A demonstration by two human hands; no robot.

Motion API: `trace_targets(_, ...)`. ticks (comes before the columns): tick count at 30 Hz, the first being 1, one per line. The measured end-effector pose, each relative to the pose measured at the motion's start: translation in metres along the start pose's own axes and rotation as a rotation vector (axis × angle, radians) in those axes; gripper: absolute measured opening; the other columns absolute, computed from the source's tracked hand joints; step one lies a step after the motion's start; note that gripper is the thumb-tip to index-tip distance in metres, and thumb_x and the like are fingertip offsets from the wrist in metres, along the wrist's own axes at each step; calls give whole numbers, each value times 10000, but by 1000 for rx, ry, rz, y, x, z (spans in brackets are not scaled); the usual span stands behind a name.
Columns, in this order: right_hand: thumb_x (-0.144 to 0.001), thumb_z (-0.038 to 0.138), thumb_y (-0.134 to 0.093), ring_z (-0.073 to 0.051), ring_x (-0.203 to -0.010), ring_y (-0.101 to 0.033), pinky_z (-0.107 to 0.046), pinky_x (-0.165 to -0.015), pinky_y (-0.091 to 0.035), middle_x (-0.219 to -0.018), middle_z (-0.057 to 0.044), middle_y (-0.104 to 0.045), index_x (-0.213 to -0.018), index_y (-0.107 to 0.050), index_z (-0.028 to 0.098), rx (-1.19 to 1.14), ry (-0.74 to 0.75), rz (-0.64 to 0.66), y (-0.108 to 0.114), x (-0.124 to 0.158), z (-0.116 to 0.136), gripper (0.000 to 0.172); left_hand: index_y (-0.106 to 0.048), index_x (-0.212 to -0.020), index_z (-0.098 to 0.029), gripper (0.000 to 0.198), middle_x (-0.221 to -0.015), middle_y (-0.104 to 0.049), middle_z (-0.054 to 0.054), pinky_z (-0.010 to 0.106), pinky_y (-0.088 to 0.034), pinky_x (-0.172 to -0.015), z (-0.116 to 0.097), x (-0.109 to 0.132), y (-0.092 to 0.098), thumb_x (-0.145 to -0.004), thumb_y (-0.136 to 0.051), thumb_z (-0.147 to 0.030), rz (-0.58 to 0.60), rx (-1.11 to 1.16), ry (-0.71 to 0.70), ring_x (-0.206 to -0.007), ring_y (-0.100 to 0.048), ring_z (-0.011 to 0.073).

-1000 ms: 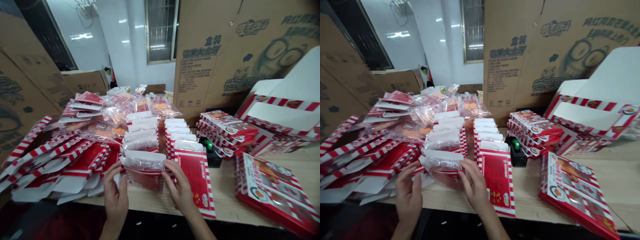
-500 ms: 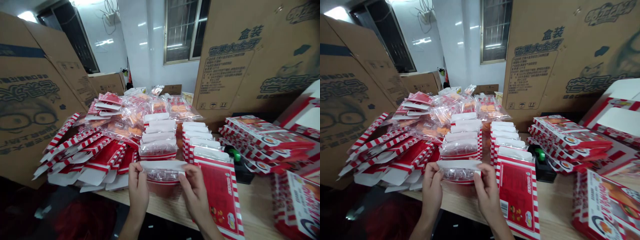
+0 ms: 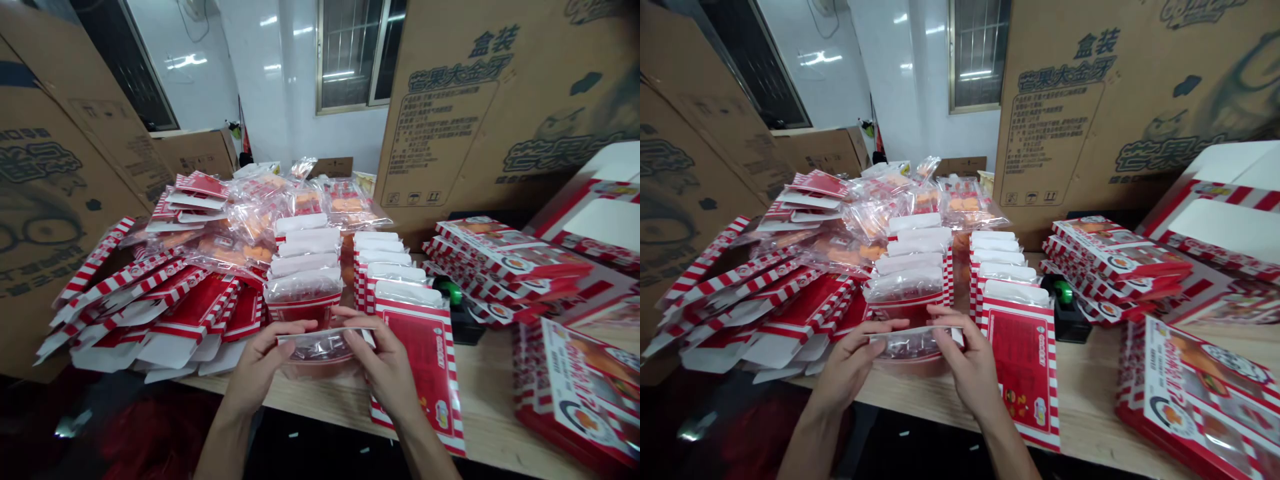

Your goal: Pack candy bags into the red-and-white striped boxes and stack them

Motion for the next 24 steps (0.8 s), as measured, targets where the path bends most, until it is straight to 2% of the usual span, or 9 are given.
trace_targets(3, -858, 224, -551, -183, -1089, -568, -374, -928, -452, -1200, -28, -602, -936, -675, 305, -38, 82, 26, -1, -1, 5, 167, -718, -741, -234, 93, -955, -712, 24, 302, -454, -872, -9, -7, 0, -745, -655, -165, -49, -2, -46, -974, -622, 196)
trace_targets(7, -800, 300, -636, -198, -1013, -606, -388, -880, -482, -1190, -27, -607, -848, -704, 299, -111, 74, 168, -5, -3, 8, 83, -716, -717, -237, 120, -1038, -674, 25, 331, -459, -881, -11, -10, -1, -767, -636, -163, -54, -24, -129, -918, -635, 181)
trace_targets(10, -797, 286, -639, -190, -977, -616, -368, -857, -485, -1069, -31, -658, -791, -691, 272, -49, 27, 133, 0, -5, 10, 55, -710, -795, -260, 144, -1103, -633, 29, 327, -451, -887, -10, -6, 0, -804, -606, -162, -32, -102, -201, -949, -617, 171)
trace_targets(13, -807, 285, -623, -185, -965, -618, -335, -813, -495, -1029, -39, -665, -814, -681, 265, -19, 12, 106, 2, -6, 11, 62, -702, -791, -259, 148, -1041, -636, 29, 300, -453, -852, -9, -4, 1, -808, -599, -154, -31, -145, -245, -968, -596, 172)
trace_targets(16, -809, 326, -620, -188, -1030, -594, -329, -837, -484, -1095, -32, -646, -854, -691, 289, -48, 20, 177, -1, -4, 8, 92, -683, -706, -230, 143, -977, -636, 28, 292, -457, -806, -6, -6, 5, -786, -606, -140, -75, -138, -233, -946, -588, 181)
trace_targets(19, -855, 335, -557, -183, -1082, -568, -353, -901, -452, -1148, -21, -626, -888, -690, 307, -79, 12, 228, 0, -3, 4, 140, -649, -656, -202, 147, -1001, -624, 34, 312, -450, -824, -2, -8, 9, -746, -602, -95, -127, -118, -207, -959, -580, 197)
trace_targets(22, -858, 356, -545, -195, -1041, -589, -356, -870, -473, -1119, -41, -639, -794, -675, 253, -65, -29, 214, 1, -1, 3, 178, -625, -641, -192, 165, -1049, -605, 40, 313, -444, -836, -2, -6, 9, -742, -568, -75, -116, -133, -200, -988, -567, 204)
trace_targets(24, -841, 323, -572, -193, -1023, -599, -344, -870, -482, -1081, -48, -654, -806, -653, 235, 22, -55, 165, 4, -1, 6, 124, -627, -684, -201, 147, -1072, -597, 43, 290, -444, -822, -2, -4, 7, -762, -559, -97, -67, -181, -184, -1002, -557, 197)
Point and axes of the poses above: each hand's wrist, its own x-axis away from the middle knuckle, its own y-axis out of the back of the hand, z = x × y, the point moved 9 cm from there along -x, towards the middle knuckle
